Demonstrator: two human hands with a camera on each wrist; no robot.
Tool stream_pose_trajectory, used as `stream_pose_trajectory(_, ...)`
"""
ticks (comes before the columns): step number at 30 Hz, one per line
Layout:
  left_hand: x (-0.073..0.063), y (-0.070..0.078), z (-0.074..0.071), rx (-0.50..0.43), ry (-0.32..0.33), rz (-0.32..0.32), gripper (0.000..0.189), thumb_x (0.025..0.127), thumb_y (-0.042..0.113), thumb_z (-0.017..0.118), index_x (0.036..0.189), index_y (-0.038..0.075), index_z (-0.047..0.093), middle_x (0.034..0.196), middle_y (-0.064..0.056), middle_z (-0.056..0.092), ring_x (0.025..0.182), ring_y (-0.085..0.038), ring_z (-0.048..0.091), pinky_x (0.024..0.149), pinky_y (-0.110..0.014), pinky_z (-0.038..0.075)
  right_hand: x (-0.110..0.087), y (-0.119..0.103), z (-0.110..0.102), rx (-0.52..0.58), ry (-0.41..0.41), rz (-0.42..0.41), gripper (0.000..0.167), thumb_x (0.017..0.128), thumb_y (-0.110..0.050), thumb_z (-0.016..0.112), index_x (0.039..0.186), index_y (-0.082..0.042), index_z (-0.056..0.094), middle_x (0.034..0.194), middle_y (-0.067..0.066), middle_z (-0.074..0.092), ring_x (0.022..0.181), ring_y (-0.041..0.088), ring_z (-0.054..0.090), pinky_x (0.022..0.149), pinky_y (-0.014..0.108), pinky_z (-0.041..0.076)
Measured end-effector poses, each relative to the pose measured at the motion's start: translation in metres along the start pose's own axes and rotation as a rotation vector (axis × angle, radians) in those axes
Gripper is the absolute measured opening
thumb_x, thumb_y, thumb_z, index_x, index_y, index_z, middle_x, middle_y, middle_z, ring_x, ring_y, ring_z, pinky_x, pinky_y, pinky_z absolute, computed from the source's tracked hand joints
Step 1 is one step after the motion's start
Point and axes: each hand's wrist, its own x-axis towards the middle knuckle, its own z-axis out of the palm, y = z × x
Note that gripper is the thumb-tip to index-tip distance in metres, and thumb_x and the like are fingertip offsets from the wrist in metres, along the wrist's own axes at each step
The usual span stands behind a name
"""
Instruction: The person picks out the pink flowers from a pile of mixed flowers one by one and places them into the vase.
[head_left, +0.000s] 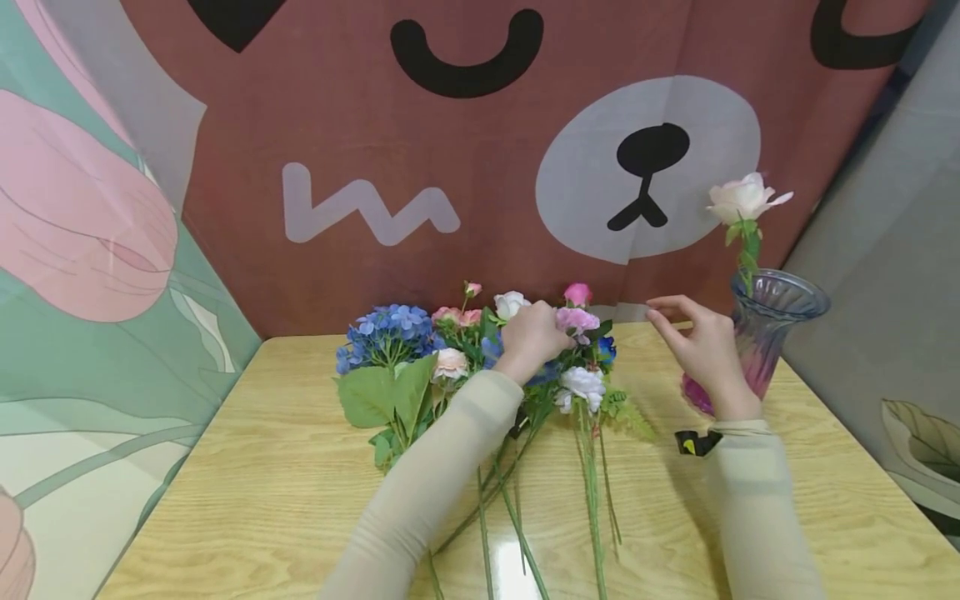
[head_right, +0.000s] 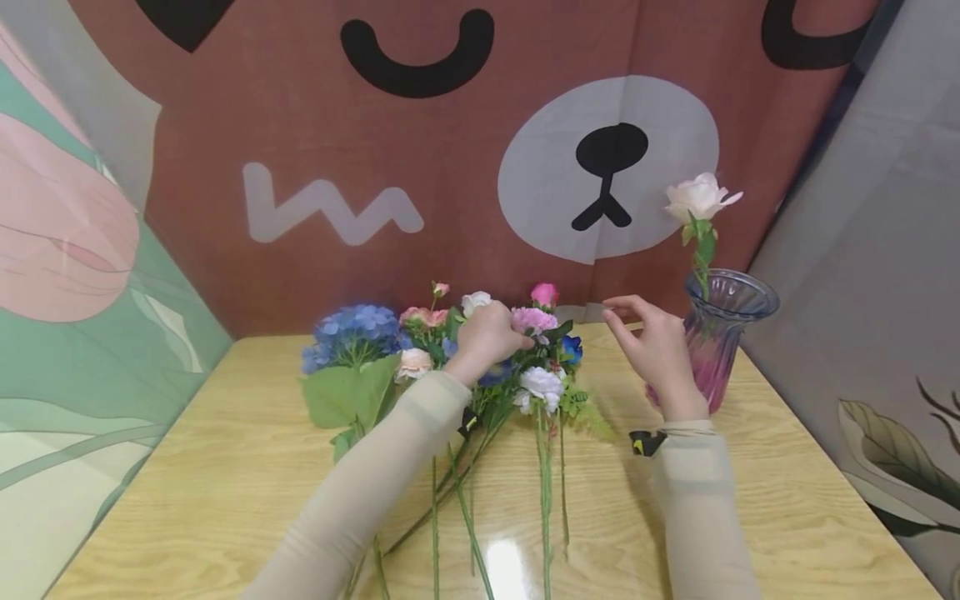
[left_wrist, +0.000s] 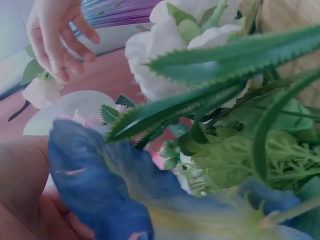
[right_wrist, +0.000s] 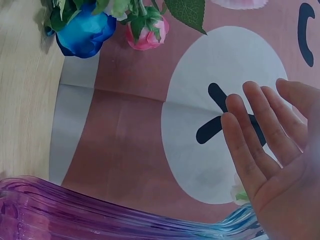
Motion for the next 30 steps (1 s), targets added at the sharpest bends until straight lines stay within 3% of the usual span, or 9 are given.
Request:
stream_pose_trajectory(8, -0.004, 0.001, -0.012, -0.088, 0.043, -0.006, 0.044, 0.074, 0.043, 0.078, 0.048, 0.021, 0.05, 0.046, 0.008, 0.045, 0.048, -0.01, 0.047, 0.041, -0.027, 0.037, 0.002, -0.001, -0.001, 0.002, 0.022, -0.019, 0.018, 0.089, -0.022, 0.066, 0.105, -0.013, 0.07, 0.087, 0.004, 0.072, 0.08, -0.027, 0.045, 0.064, -0.001, 0.041)
stream_pose_trajectory(17, -0.011, 0.006, -0.028, -0.203, 0.124, 0.102, 0.054, 0.079, 0.041, 0.074, 0.041, 0.02, 0.042, 0.038, 0.008, 0.028, 0.036, -0.007, 0.024, 0.038, -0.022, 0.013, 0.004, -0.003, 0.003, 0.026, 0.01, -0.013, 0.019, 0.089, -0.02, 0.067, 0.106, -0.012, 0.07, 0.089, 0.006, 0.073, 0.078, -0.026, 0.046, 0.064, -0.003, 0.039)
stream_pose_trajectory(24, -0.018, 0.007, -0.038, -0.261, 0.164, 0.142, 0.041, 0.081, 0.037, 0.073, 0.048, 0.018, 0.059, 0.04, 0.01, 0.042, 0.037, -0.005, 0.032, 0.037, -0.02, 0.017, 0.007, -0.005, 0.009, 0.032, 0.006, -0.043, 0.018, 0.088, -0.02, 0.067, 0.105, -0.013, 0.07, 0.088, 0.006, 0.074, 0.075, -0.029, 0.045, 0.065, -0.002, 0.038)
stream_pose_trajectory(30, -0.024, 0.007, -0.049, -0.34, 0.186, 0.156, 0.04, 0.085, 0.035, 0.07, 0.052, 0.014, 0.061, 0.042, 0.008, 0.04, 0.037, -0.007, 0.029, 0.037, -0.021, 0.018, 0.009, -0.01, 0.012, 0.051, -0.005, -0.049, 0.019, 0.09, -0.022, 0.066, 0.106, -0.014, 0.071, 0.091, 0.005, 0.074, 0.075, -0.028, 0.046, 0.065, -0.002, 0.038)
